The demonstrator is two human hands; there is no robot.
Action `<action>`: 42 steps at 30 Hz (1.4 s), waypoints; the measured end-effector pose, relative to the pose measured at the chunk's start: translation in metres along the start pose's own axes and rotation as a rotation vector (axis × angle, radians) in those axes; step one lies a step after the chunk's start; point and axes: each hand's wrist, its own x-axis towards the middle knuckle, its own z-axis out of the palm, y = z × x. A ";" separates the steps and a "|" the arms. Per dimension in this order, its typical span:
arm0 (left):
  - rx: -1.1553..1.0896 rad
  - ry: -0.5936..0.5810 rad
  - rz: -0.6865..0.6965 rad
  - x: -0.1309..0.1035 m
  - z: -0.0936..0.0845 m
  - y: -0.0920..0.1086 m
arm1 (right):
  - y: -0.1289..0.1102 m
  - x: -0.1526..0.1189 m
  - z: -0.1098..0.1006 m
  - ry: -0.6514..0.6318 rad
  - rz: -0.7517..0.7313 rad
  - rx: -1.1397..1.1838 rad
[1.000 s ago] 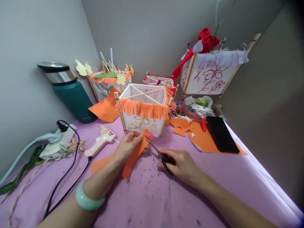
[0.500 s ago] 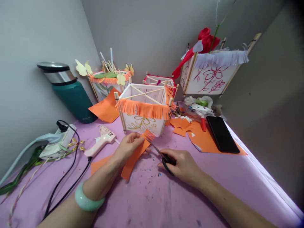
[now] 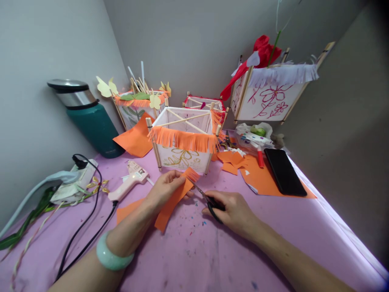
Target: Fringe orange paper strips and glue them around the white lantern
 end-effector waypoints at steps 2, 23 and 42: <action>-0.009 0.002 0.008 0.000 0.000 -0.001 | -0.002 0.000 -0.001 -0.006 0.007 0.003; -0.015 -0.028 0.018 0.001 0.000 -0.003 | -0.001 0.000 0.000 -0.006 0.007 0.009; -0.025 0.115 0.068 0.002 -0.002 0.001 | -0.004 0.000 -0.004 -0.011 0.036 0.025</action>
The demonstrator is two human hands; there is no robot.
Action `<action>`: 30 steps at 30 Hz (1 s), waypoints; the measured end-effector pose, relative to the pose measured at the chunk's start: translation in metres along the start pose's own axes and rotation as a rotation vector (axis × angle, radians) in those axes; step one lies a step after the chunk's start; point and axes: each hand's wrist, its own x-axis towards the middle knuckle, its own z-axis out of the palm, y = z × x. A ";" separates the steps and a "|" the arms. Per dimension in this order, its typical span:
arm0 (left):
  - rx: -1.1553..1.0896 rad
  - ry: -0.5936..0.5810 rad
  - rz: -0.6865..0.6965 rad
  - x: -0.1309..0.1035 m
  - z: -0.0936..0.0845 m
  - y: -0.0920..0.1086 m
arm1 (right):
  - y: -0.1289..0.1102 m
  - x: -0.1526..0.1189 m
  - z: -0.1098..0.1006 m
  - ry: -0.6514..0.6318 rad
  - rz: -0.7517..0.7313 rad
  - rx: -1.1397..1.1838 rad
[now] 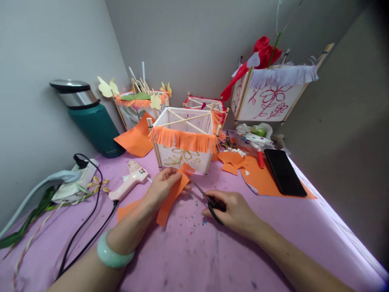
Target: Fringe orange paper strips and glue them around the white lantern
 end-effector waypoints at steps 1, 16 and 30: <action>-0.001 0.017 0.001 0.000 0.000 0.001 | 0.000 0.000 0.000 0.000 -0.004 0.001; -0.010 -0.036 0.005 0.000 0.001 -0.004 | 0.000 -0.001 0.001 -0.002 -0.026 -0.020; -0.001 -0.049 -0.001 0.000 0.001 -0.002 | 0.004 0.001 0.004 -0.010 -0.010 -0.013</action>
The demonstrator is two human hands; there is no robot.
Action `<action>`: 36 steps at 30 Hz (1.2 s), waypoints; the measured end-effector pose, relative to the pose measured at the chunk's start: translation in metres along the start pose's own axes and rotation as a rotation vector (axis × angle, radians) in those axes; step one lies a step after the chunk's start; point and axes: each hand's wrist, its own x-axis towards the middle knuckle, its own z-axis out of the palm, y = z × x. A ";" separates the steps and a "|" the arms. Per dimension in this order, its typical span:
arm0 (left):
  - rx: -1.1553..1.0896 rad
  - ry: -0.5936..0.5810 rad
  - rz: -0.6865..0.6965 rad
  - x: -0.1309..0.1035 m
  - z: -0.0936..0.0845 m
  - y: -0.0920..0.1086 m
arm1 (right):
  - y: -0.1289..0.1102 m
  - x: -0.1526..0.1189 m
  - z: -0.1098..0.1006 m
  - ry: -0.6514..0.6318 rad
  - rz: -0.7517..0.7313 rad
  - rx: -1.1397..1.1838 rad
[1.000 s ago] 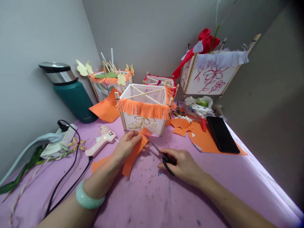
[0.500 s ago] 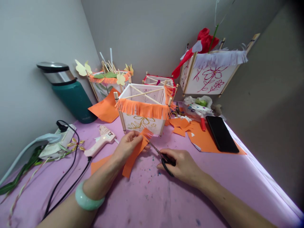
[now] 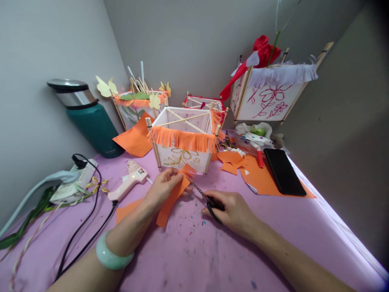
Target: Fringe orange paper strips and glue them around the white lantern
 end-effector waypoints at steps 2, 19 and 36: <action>-0.003 0.004 -0.006 0.000 0.000 0.000 | 0.000 -0.001 0.000 0.005 0.003 0.003; -0.009 -0.038 -0.030 0.001 0.001 0.000 | 0.000 -0.002 0.002 0.005 -0.006 0.005; -0.003 -0.088 -0.025 0.000 0.002 -0.002 | 0.000 -0.001 0.000 0.007 0.001 0.001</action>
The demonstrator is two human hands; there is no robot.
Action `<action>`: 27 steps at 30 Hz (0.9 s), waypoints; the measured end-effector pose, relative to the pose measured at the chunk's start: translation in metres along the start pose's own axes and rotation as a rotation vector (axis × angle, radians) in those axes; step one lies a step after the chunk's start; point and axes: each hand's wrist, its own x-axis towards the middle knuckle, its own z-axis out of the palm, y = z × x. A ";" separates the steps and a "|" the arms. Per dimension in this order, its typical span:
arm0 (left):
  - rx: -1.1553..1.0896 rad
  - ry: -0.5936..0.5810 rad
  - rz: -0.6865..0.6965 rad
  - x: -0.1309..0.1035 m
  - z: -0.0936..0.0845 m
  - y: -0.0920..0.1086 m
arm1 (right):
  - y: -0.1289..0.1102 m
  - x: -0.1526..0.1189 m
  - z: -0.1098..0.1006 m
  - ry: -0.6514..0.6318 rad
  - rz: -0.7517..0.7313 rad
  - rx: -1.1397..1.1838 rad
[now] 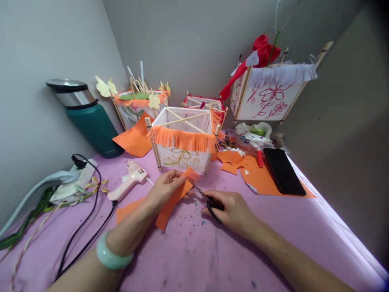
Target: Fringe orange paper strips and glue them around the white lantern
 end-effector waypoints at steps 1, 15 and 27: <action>0.000 0.000 0.001 0.000 0.000 0.000 | 0.000 0.000 0.000 -0.001 0.002 0.001; 0.014 -0.014 0.001 -0.002 0.001 0.001 | -0.002 -0.001 -0.002 0.015 -0.003 -0.010; -0.005 -0.034 0.020 -0.003 0.002 0.001 | -0.001 -0.001 0.000 0.008 -0.005 -0.001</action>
